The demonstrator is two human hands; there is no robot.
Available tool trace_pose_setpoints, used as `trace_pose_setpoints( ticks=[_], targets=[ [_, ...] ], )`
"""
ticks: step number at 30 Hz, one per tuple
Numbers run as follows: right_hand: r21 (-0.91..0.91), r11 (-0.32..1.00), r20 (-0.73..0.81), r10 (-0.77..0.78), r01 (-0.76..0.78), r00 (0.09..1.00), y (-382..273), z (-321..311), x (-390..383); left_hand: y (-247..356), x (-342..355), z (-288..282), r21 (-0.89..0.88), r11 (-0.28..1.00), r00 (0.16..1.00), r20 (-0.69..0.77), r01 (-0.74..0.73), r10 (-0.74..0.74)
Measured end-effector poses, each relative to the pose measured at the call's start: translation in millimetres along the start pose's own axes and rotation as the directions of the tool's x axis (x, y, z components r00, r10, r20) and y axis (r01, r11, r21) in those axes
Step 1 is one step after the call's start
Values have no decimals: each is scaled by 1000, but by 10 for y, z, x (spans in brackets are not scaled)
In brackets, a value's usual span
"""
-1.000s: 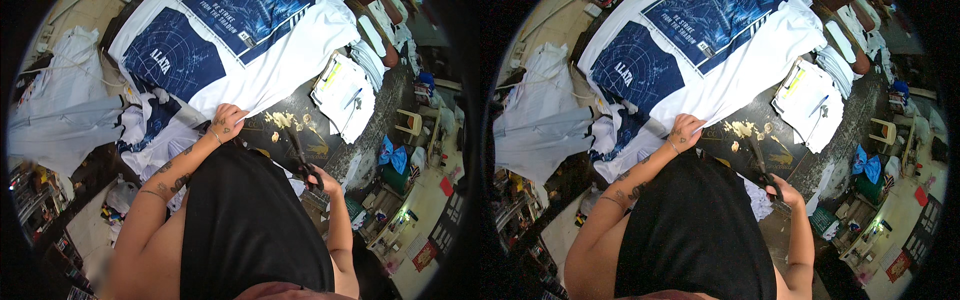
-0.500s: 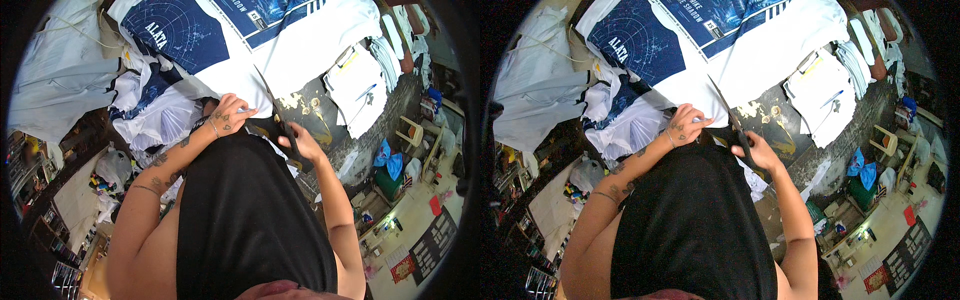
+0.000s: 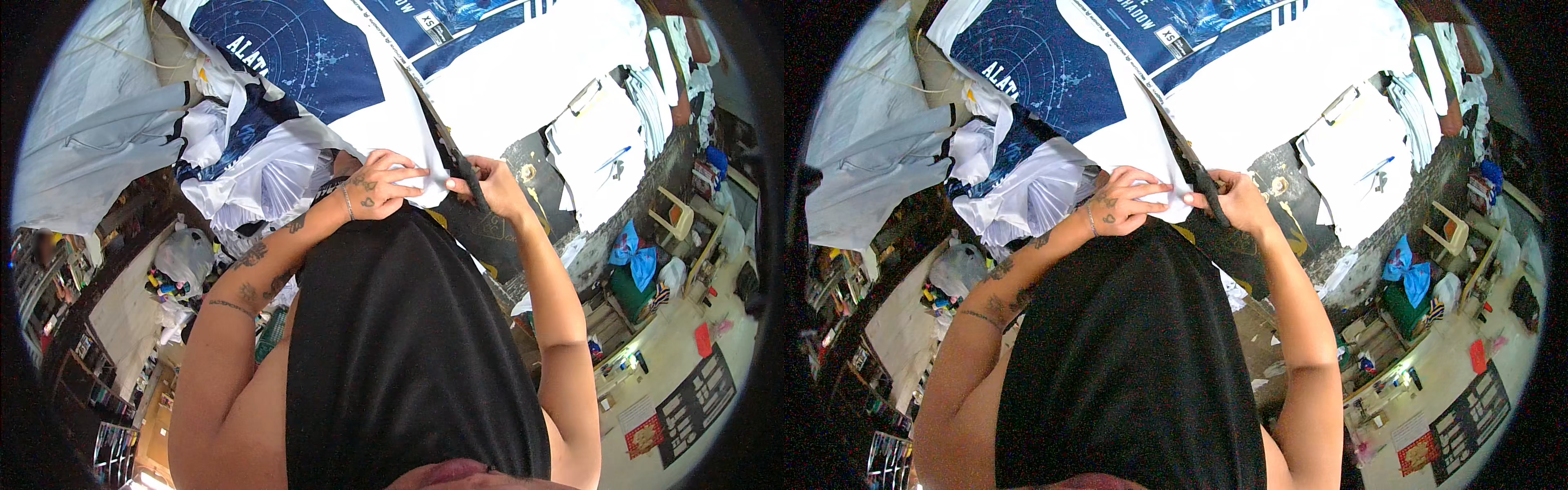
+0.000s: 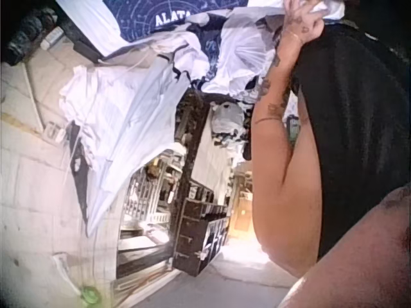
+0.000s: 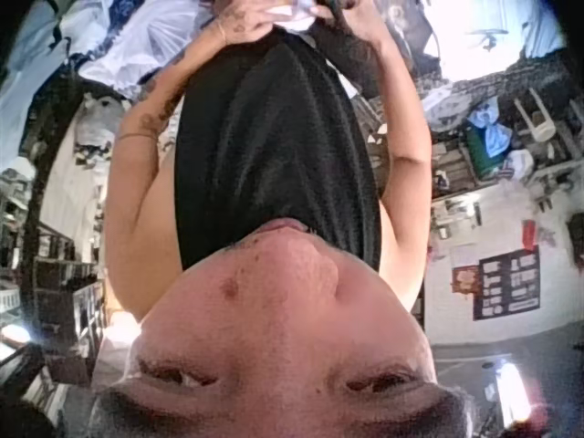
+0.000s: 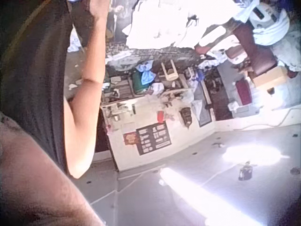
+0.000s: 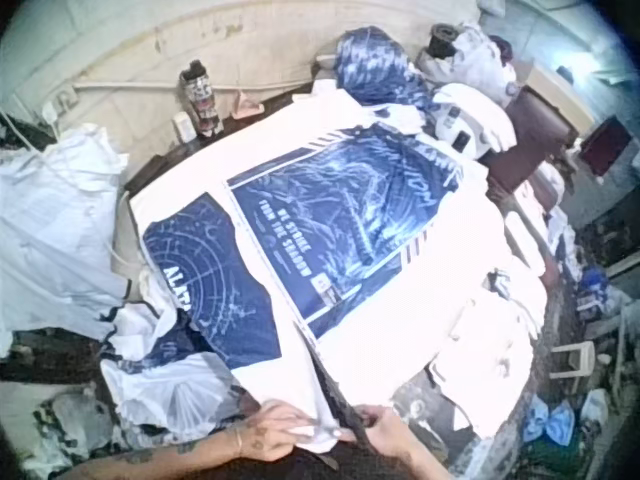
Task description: The person repeatedly lays out white t-shirts with blue graphics on a work table, uses large shears to trim the side seams and hems, and writes on a clipboard after each cut. The shirts are handled one at a time, flipped, and repositioned between cuts.
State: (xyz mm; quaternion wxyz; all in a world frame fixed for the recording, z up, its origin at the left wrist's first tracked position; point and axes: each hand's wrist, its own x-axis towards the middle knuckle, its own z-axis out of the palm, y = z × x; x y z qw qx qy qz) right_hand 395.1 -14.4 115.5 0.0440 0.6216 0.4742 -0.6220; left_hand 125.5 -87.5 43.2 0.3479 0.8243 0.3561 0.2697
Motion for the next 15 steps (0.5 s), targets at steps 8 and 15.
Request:
trace_pose_setpoints(
  ticks=[8, 15],
  targets=[
    [-66, 979, -50, -196, 192, 979, -494, 19, 353, -194, -105, 30, -109, 993, 995, 83, -37, 46],
    [-51, 988, -14, -146, 145, 989, -1060, 42, 638, -312, 161, -476, -305, 949, 956, 243, -83, 162]
  ],
)
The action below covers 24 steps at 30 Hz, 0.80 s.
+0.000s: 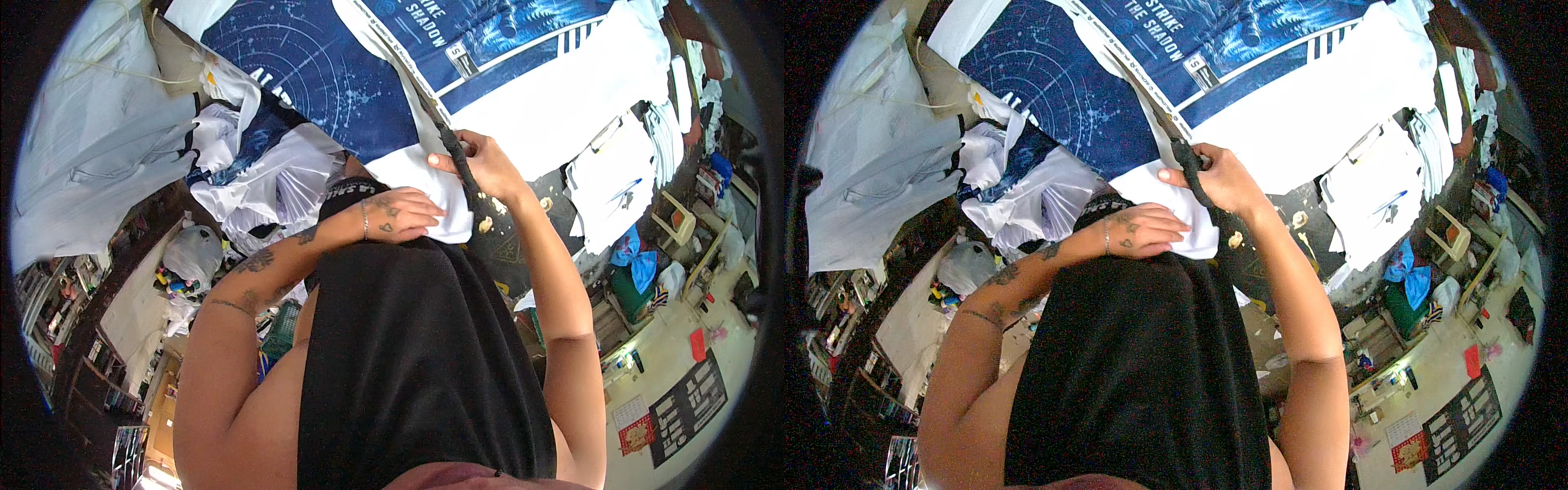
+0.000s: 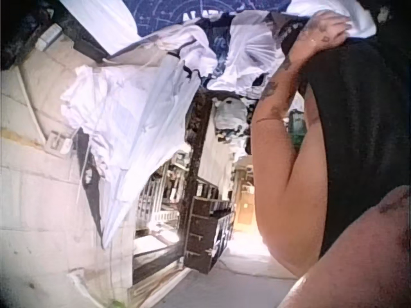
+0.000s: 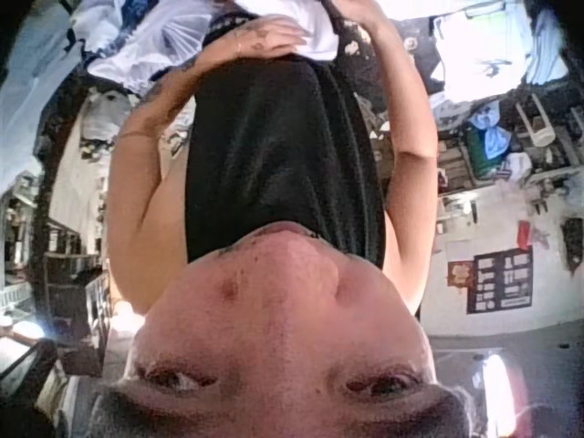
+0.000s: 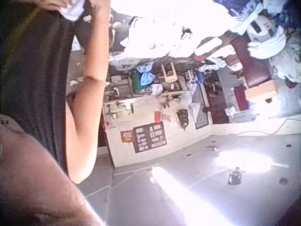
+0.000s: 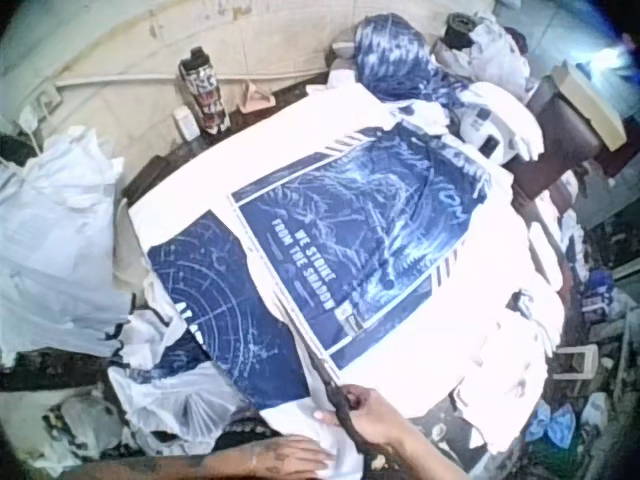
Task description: The person repeatedly lays out white t-shirts with blue graphics on a work table, uses large shears to trim the side seams and hems, and writes on a clipboard after each cut. The shirts are handled one at a time, flipped, and repositioned between cuts.
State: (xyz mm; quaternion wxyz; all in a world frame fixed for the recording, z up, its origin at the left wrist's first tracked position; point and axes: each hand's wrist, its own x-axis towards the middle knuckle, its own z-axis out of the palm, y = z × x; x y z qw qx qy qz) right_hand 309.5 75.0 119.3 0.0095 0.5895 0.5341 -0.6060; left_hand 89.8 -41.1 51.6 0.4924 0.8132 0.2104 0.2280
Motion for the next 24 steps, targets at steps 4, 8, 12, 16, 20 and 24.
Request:
trace_pose_setpoints(
  ticks=[4, 8, 12, 16, 20, 24],
  targets=[
    [42, 996, 113, 74, -80, 991, -256, 3, 163, -296, -149, -840, 560, 751, 862, -507, 349, -23],
    [-23, 1000, 13, 3, -3, 1000, -521, 72, 390, -586, -351, -1245, 618, 723, 943, -297, 309, -149],
    [-33, 989, 60, 145, -143, 988, -756, 80, 615, -688, -410, -1227, 598, 761, 959, -261, 252, -113],
    [-47, 998, 22, 48, -47, 999, -924, 112, 815, -718, -383, -1241, 530, 818, 940, -338, 223, -38],
    [18, 995, 72, 101, -102, 992, -1084, 143, 1008, -758, -395, -1281, 502, 846, 954, -298, 181, -27],
    [-48, 998, 126, 47, -41, 991, -1351, 178, 1182, -798, -442, -1257, 469, 869, 948, -317, 160, -4]
  ],
)
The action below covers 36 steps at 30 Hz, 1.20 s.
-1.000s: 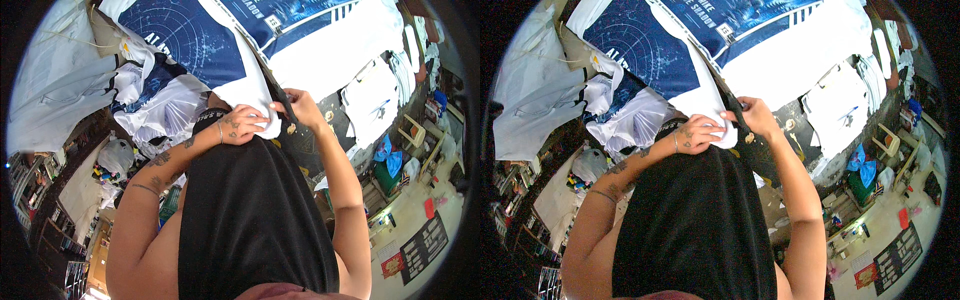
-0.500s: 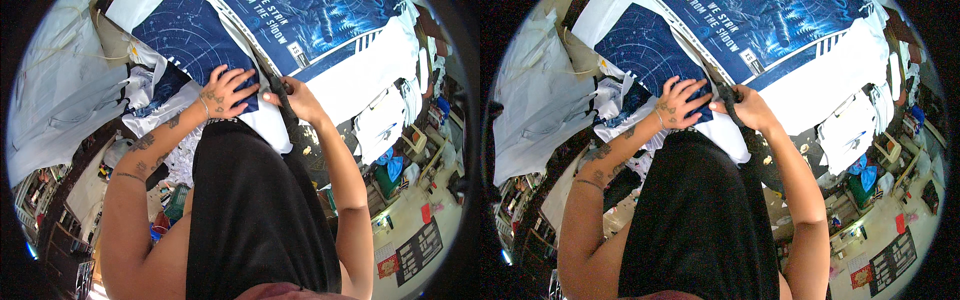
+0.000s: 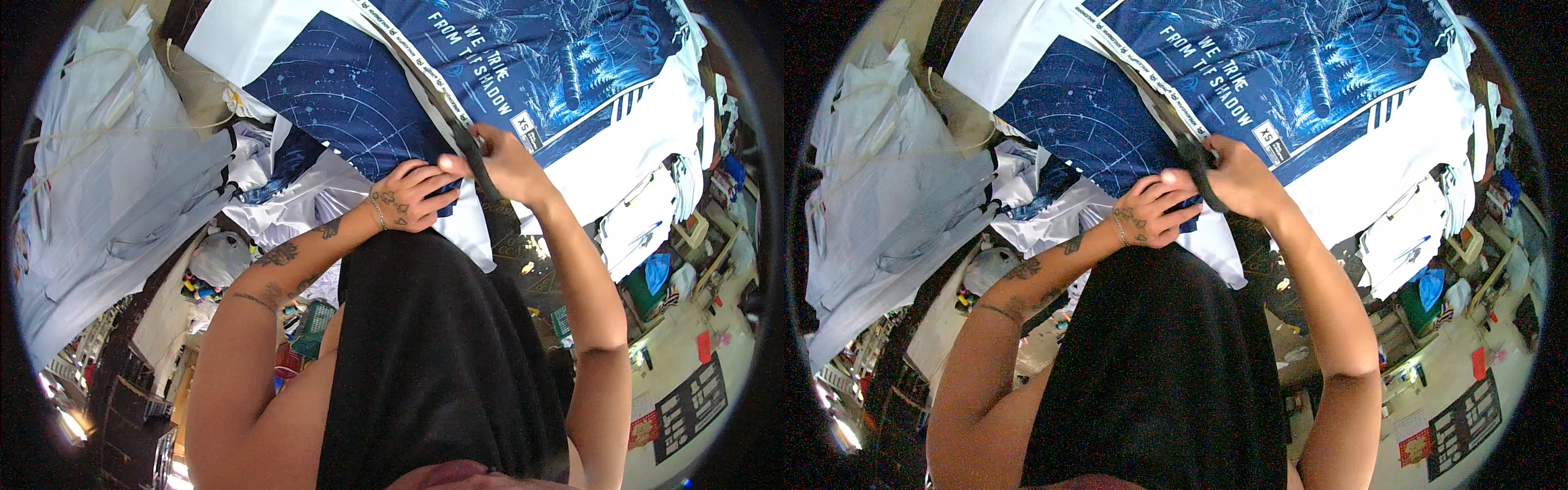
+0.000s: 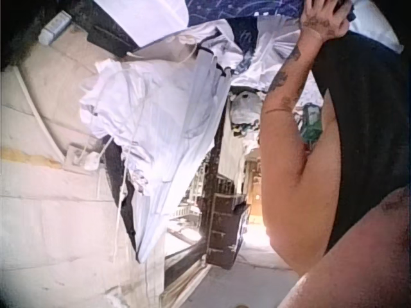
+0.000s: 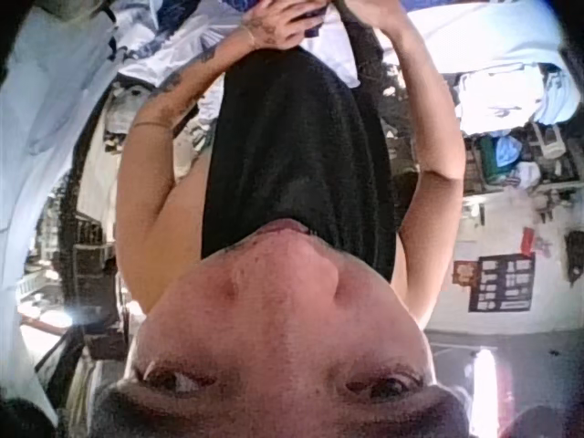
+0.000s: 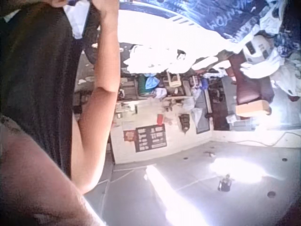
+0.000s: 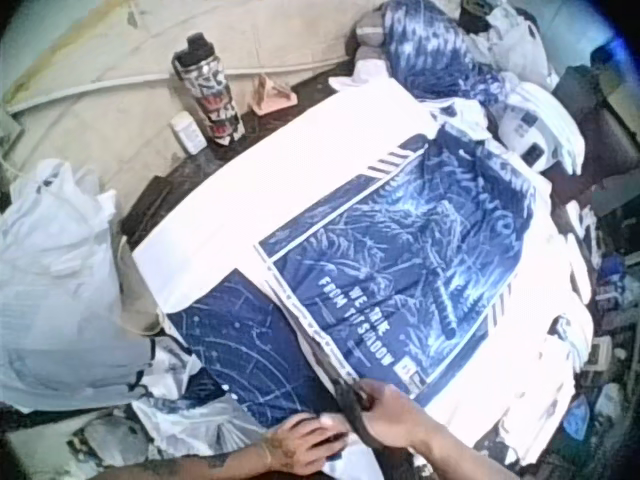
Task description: The person repeatedly lays out white t-shirts with blue graphics on a work table, uses large shears to trim the side seams and hems, and writes on a clipboard after each cut. The shirts are handled one at a time, flipped, and repositioned between cuts.
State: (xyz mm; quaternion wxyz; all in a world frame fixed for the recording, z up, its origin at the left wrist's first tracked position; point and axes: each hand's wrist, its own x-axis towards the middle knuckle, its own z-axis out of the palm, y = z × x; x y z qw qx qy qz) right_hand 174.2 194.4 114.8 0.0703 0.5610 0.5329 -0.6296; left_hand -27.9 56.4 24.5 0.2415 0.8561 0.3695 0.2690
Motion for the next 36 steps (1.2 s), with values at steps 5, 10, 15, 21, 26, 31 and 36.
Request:
trace_pose_setpoints(
  ticks=[5, 10, 15, 21, 26, 31, 36],
  targets=[
    [-48, 999, -58, 21, -24, 998, -362, -40, 179, -20, 4, 3, -34, 999, 1000, 22, -5, 6],
    [-3, 993, -67, -122, 122, 990, -523, -23, 427, -56, 20, 6, -40, 997, 997, -14, -73, 73],
    [-131, 991, 45, 36, -30, 998, -719, -42, 680, -133, -80, 86, -158, 979, 990, 40, -127, 135],
    [-112, 990, 106, -74, 86, 992, -1043, -133, 852, -115, -64, 122, -471, 871, 934, 228, -141, 275],
    [-127, 981, 8, -149, 149, 989, -1131, -113, 1051, 16, 42, 536, -683, 717, 820, 325, -141, 472],
    [-120, 982, -3, -149, 148, 989, -1221, -50, 943, 652, 330, 1115, -861, 349, 694, 507, 371, 511],
    [-55, 936, -127, -353, 349, 927, -534, -155, -299, 785, 1150, 631, -829, 338, 567, 554, 446, 610]
  ],
)
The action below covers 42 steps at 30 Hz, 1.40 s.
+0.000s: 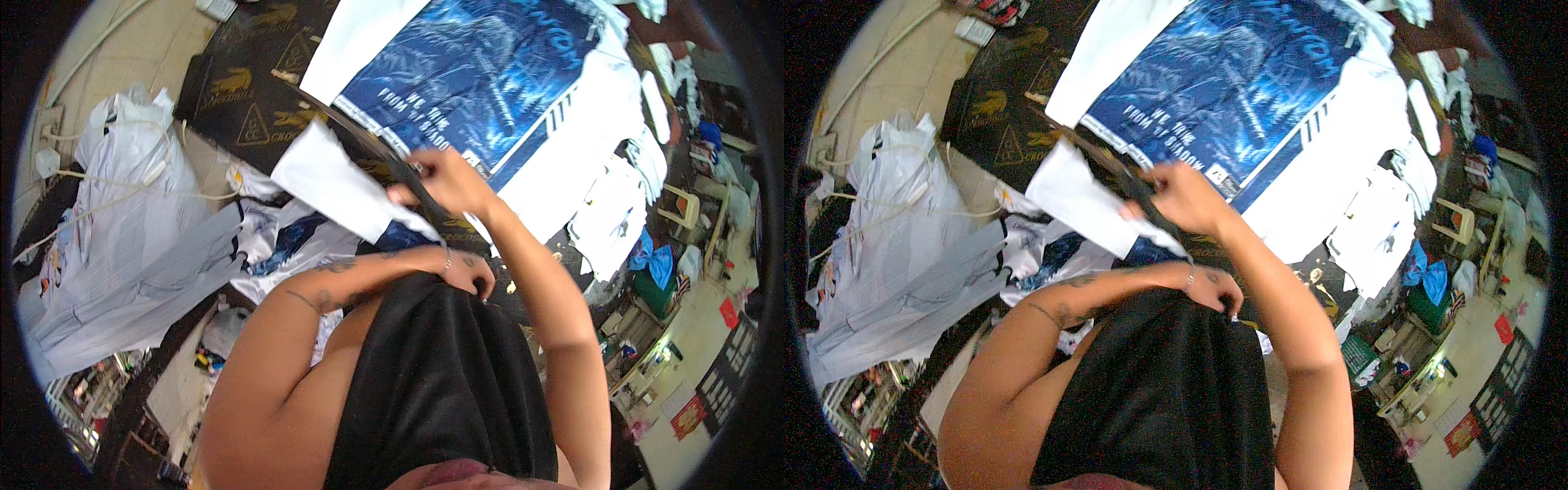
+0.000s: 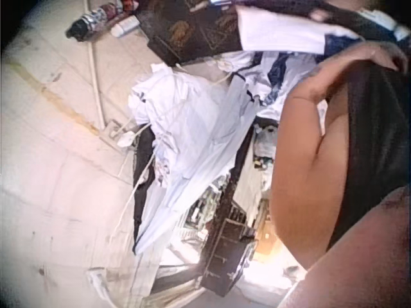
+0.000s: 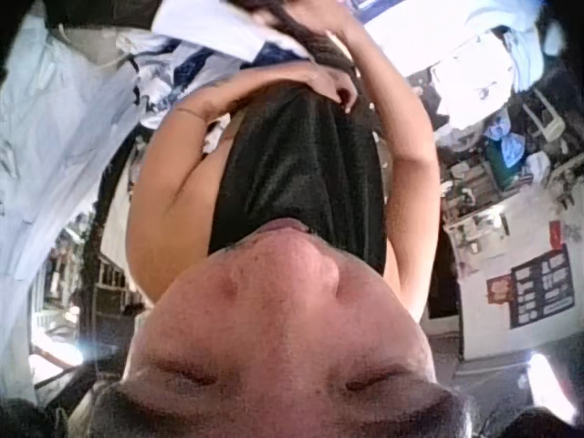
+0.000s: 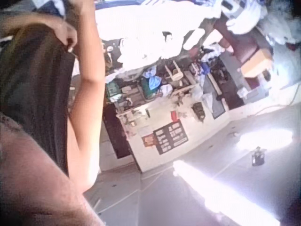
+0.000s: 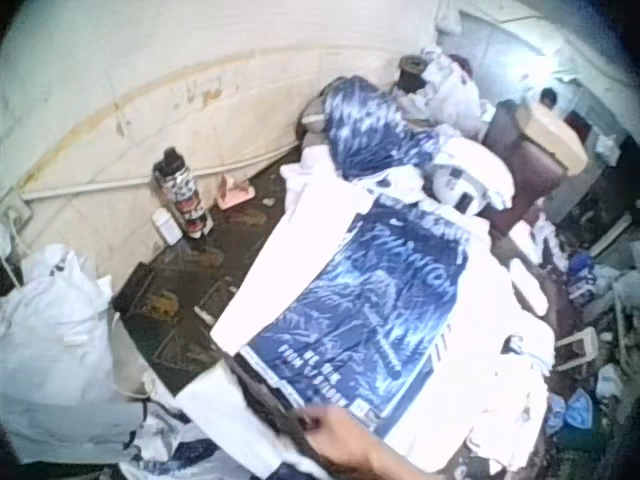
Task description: The person repeatedly lays out white t-shirts with blue graphics on a work table, uses large shears to trim the side seams and hems, and writes on a clipboard after each cut. The shirts are handled one at a time, flipped, and repositioned between cuts.
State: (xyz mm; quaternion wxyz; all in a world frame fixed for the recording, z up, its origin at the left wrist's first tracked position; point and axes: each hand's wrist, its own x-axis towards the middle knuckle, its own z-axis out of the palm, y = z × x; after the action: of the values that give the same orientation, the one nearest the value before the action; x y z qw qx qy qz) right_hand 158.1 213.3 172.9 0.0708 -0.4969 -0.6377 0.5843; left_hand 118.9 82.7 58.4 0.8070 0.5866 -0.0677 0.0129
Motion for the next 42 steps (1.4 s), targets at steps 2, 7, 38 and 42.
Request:
trace_pose_setpoints(
  ticks=[2, 7, 38, 42],
  targets=[
    [21, 1000, -196, 15, -11, 981, 329, -124, -885, 338, -310, -493, 621, 742, 892, -446, 253, 70],
    [125, 971, -717, 231, -206, 657, 1372, 31, -2741, 856, -909, -1341, 470, 158, 423, -868, 868, 260],
    [-8, 909, -888, 185, -417, 420, 2605, 352, -3796, 27, 169, 929, 540, 409, 675, -636, 736, -375],
    [94, 995, -724, 80, -17, 685, 2441, 136, -3303, -302, -151, 1184, 600, 421, 713, -675, 680, -189]
  ],
)
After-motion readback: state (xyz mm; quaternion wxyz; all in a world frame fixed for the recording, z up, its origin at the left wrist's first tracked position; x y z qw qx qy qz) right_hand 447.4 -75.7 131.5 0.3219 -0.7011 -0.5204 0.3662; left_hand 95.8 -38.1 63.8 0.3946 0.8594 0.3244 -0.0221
